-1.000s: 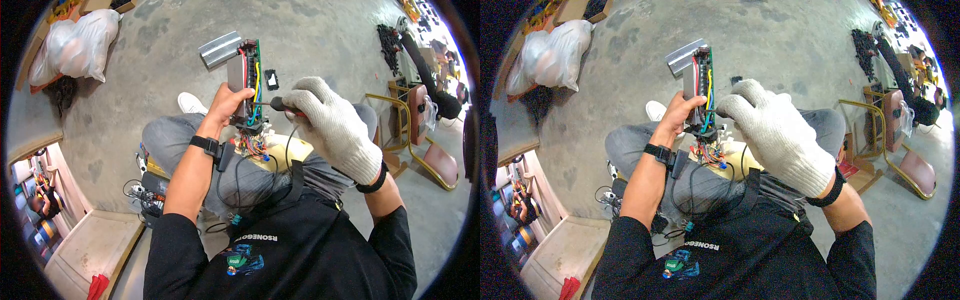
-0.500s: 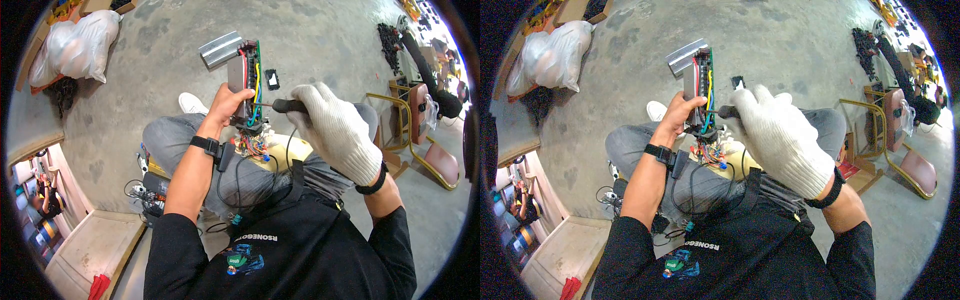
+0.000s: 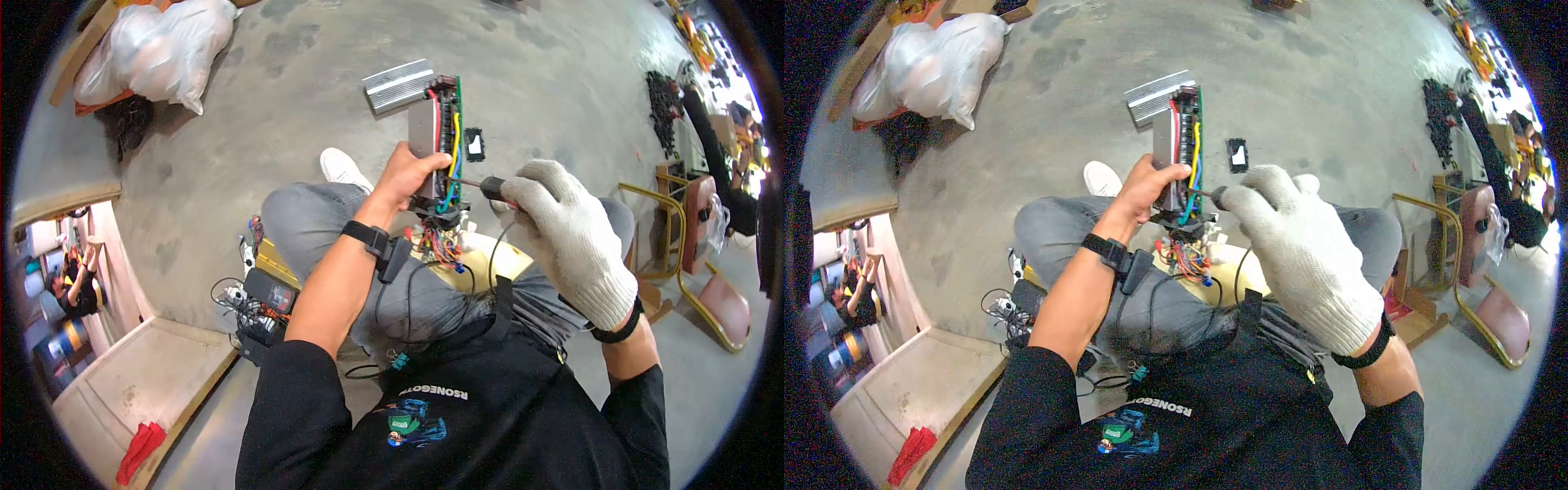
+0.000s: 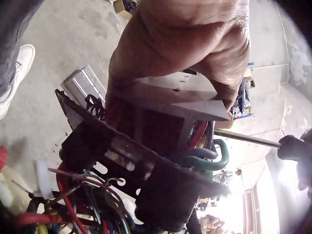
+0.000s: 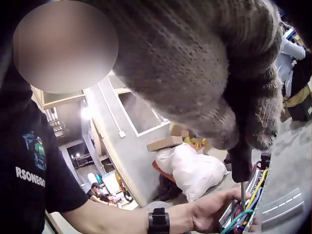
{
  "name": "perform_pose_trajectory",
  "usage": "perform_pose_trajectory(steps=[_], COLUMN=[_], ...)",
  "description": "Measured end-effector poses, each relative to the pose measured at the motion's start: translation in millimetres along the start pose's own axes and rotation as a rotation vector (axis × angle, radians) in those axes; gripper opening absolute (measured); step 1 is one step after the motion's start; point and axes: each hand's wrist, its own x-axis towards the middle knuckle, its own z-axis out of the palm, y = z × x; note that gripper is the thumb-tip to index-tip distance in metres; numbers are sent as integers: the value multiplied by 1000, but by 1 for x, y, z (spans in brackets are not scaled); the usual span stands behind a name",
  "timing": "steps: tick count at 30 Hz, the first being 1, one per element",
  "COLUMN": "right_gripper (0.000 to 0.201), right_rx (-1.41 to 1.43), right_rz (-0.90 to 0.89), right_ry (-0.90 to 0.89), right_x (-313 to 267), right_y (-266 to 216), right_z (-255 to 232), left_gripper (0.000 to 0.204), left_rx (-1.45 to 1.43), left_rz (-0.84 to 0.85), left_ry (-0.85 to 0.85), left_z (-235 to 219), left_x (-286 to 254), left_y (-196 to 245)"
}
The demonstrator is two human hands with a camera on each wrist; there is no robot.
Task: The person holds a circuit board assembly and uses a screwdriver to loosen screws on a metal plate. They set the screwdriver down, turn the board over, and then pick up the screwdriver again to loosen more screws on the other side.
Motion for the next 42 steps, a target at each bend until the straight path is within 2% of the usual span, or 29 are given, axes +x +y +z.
perform_pose_trajectory(steps=[2,3,6,8,10,15,16,18,19,21,22,24,26,27,29,34,36,37,38,40,42], right_gripper=[33,33,29,29,30,28,28,27,25,28,29,30,32,32,35,40,44,47,47,48,52], right_rx=[40,42,-104,-104,-107,-37,-42,85,83,192,240,235,347,354,611,558,676,726,734,915,893], right_rz=[185,177,344,341,343,208,234,201,215,348,424,486,749,754,861,817,1016,1015,1028,1097,1134], right_ry=[-25,-28,-42,-59,-73,16,21,145,205,299,327,364,207,203,147,72,-71,-157,-169,-83,-68], right_x=[1,1,2,5,5,0,-1,0,0,-7,-11,-20,-24,-27,-29,-32,-27,-25,-29,-51,-60], right_y=[-4,-6,-11,-13,-12,-3,-1,5,11,34,47,78,104,113,131,179,187,191,201,221,224], right_z=[2,3,5,4,5,8,4,-16,-27,-34,-31,-15,3,15,41,118,137,140,156,217,242], left_gripper=[44,43,42,40,40,39,40,40,43,46,39,33,29,28,27,27,30,30,31,34,37], left_rx=[2,-3,32,74,-3,52,33,12,32,-78,-95,-180,-178,-181,-196,-188,-168,-151,-134,-126,-144], left_rz=[-4,-5,12,27,31,15,22,29,-33,4,-13,-8,8,3,-18,-69,-110,-114,-117,-153,-170], left_ry=[-2,-12,-6,0,-53,-21,24,41,48,117,118,224,172,190,203,224,183,180,178,170,157], left_z=[0,0,4,5,3,0,1,-6,-11,-14,-23,-33,-41,-39,-39,-39,-42,-40,-40,-41,-38], left_x=[-2,-3,-8,-6,1,0,-3,2,0,-6,-6,-7,-11,-14,-14,-9,-7,-7,-6,-4,-4], left_y=[2,3,13,11,4,-1,1,-5,0,3,0,-10,-6,-4,-6,-8,-11,-9,-6,-5,-2])
